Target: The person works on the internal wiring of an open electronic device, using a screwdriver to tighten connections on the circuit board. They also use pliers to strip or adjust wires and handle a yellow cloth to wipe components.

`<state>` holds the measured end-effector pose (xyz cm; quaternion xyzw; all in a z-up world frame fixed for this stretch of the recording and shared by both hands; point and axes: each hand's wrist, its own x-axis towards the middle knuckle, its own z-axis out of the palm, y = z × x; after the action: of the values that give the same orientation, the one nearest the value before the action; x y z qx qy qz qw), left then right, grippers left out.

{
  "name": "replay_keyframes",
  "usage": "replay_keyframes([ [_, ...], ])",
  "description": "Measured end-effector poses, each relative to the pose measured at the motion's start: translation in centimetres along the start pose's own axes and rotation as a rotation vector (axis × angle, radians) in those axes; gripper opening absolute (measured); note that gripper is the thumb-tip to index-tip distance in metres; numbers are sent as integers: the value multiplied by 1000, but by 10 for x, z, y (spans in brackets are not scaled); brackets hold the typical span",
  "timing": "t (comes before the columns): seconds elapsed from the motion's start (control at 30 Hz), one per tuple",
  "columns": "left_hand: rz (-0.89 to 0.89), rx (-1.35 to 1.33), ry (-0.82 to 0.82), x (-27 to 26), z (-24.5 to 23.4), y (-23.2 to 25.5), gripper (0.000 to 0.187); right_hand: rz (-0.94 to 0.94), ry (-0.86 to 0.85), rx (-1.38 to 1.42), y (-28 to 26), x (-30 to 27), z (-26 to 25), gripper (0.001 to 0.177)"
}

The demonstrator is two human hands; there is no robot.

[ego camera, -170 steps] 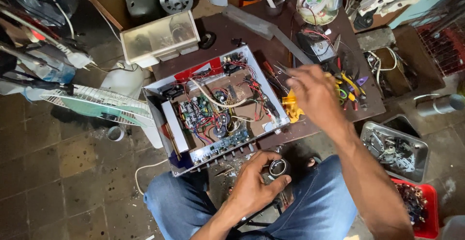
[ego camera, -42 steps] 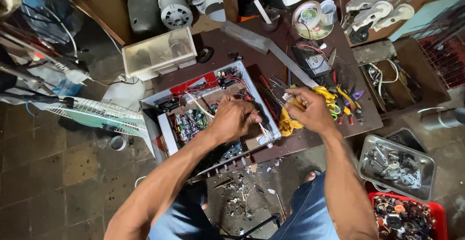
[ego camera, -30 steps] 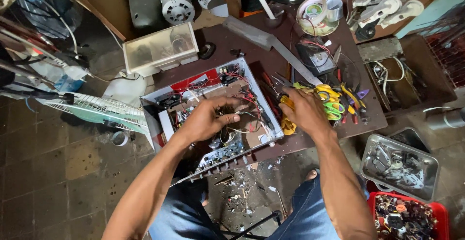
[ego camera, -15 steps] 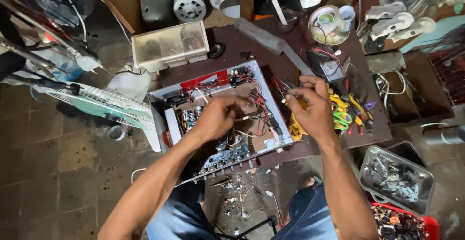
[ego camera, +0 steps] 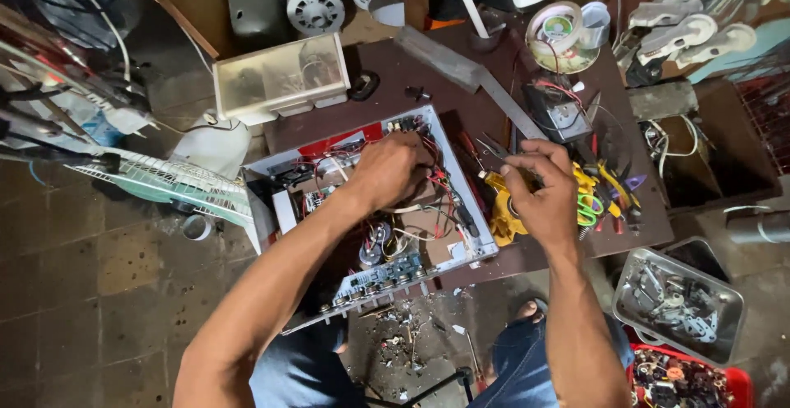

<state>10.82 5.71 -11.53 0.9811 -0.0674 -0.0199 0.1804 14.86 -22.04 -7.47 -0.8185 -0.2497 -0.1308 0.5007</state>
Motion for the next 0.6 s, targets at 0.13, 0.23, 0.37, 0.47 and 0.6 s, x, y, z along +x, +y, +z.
replay_keyframes([
  [0.13,4,-107,3,0,-38,29,11,12,-1,2,-2,1,1,12],
  [0.23,-21,-177,-7,-1,-40,33,12,14,-3,-6,-2,0,2,12],
  [0.37,-49,-202,-56,2,-24,22,13,-7,-23,-4,-4,0,4,13],
  [0.47,-62,-195,-91,1,-17,19,24,4,-43,12,-9,-1,5,13],
  [0.6,-58,-190,-81,-1,-26,24,24,12,-74,50,-15,-1,8,13],
])
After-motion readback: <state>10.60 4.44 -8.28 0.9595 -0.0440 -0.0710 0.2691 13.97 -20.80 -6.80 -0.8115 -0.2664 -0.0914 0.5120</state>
